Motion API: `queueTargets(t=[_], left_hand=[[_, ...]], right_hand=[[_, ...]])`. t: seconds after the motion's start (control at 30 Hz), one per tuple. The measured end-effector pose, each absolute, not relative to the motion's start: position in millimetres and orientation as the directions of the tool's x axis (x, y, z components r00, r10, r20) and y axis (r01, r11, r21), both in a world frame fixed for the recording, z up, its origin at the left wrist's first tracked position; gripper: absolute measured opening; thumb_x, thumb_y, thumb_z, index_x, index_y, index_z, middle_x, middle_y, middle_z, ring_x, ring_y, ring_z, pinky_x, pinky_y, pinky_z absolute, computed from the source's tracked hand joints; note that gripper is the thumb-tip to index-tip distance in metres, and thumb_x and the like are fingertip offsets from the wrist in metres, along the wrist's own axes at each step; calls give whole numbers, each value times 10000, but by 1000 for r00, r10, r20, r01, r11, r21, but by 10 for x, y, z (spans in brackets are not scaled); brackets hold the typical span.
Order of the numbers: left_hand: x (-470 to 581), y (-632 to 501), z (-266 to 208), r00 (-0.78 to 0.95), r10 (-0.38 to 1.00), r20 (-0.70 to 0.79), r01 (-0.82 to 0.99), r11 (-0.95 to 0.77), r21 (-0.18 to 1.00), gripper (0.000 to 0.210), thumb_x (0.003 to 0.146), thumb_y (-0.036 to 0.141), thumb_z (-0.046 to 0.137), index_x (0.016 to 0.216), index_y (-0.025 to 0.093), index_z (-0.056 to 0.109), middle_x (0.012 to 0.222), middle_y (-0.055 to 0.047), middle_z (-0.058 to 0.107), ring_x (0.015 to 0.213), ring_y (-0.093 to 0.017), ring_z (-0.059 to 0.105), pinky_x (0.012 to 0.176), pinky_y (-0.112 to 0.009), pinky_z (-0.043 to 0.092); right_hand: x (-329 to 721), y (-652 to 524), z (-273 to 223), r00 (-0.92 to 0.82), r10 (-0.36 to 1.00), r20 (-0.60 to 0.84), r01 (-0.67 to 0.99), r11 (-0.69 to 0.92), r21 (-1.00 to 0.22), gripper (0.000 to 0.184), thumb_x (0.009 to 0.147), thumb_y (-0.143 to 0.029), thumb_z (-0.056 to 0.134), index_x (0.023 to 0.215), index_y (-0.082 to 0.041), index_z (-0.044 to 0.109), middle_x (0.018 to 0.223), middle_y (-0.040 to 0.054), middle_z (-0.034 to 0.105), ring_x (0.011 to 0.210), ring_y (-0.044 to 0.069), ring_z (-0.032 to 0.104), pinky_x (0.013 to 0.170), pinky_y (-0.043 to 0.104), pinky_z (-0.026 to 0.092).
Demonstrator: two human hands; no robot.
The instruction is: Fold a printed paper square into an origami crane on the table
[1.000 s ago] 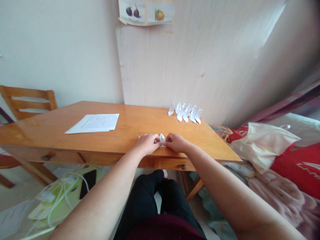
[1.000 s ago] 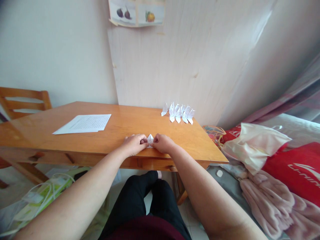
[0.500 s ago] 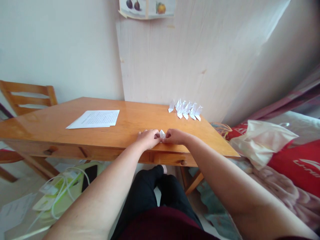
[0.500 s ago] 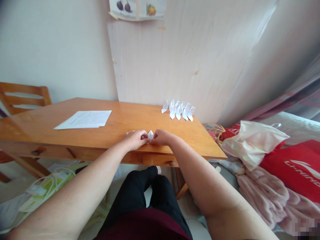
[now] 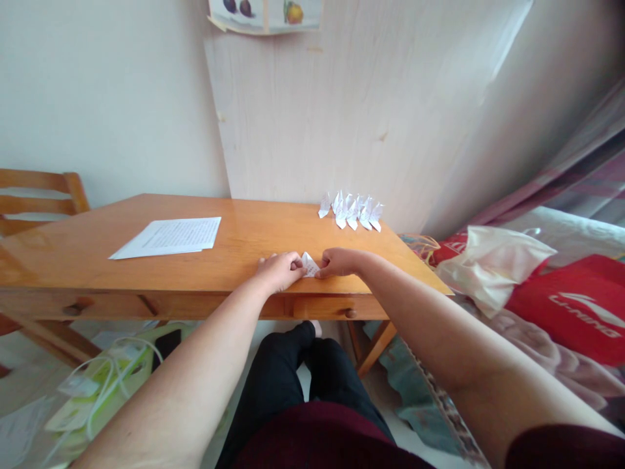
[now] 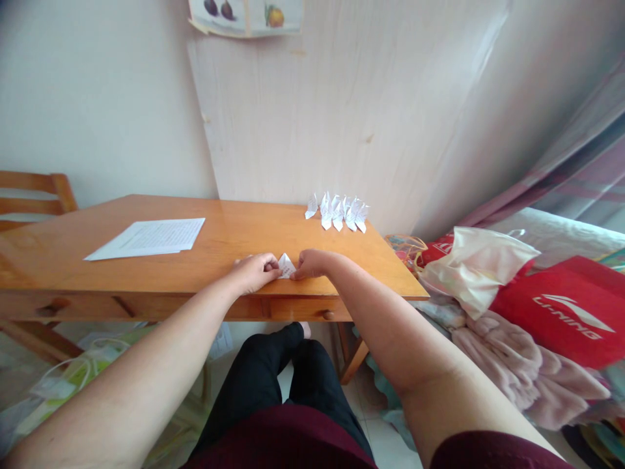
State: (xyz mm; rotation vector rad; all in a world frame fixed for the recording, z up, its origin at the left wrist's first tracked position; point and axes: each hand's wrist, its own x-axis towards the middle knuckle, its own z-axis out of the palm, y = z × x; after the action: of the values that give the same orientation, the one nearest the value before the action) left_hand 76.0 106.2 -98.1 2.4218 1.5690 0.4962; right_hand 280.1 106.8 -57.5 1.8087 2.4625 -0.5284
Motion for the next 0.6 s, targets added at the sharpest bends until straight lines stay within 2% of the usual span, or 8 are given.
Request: queueTargets(t=[0.33, 0.47, 0.6], left_hand=[[752, 1109, -1024, 366, 917, 160, 849, -399, 347, 256, 845, 528, 594, 941, 299, 655, 982, 1, 744, 939, -249, 655, 846, -379, 419], [755, 1108, -1022, 365, 917, 160, 849, -398, 347, 261, 842, 526, 594, 925, 285, 650, 959, -3, 743, 924, -244, 655, 826, -367, 419], [760, 1088, -1014, 364, 916, 170, 843, -402, 357, 251, 835, 520, 605, 924, 289, 648, 955, 0, 741, 911, -248, 657, 834, -378, 415]], right_hand=[[2853, 1136, -512, -377, 862, -338, 904, 264, -336, 93, 697, -252, 703, 678, -163, 683, 551, -34, 543, 547, 121, 458, 525, 244, 330], [2880, 1118, -517, -389, 859, -333, 889, 256, -380, 85, 677, -178, 670, 749, -158, 711, 559, -43, 546, 525, 107, 440, 505, 229, 322], [2913, 1048, -558, -375, 889, -263, 884, 257, -390, 142, 680, -151, 654, 799, -163, 730, 657, -25, 624, 573, 111, 492, 532, 216, 355]])
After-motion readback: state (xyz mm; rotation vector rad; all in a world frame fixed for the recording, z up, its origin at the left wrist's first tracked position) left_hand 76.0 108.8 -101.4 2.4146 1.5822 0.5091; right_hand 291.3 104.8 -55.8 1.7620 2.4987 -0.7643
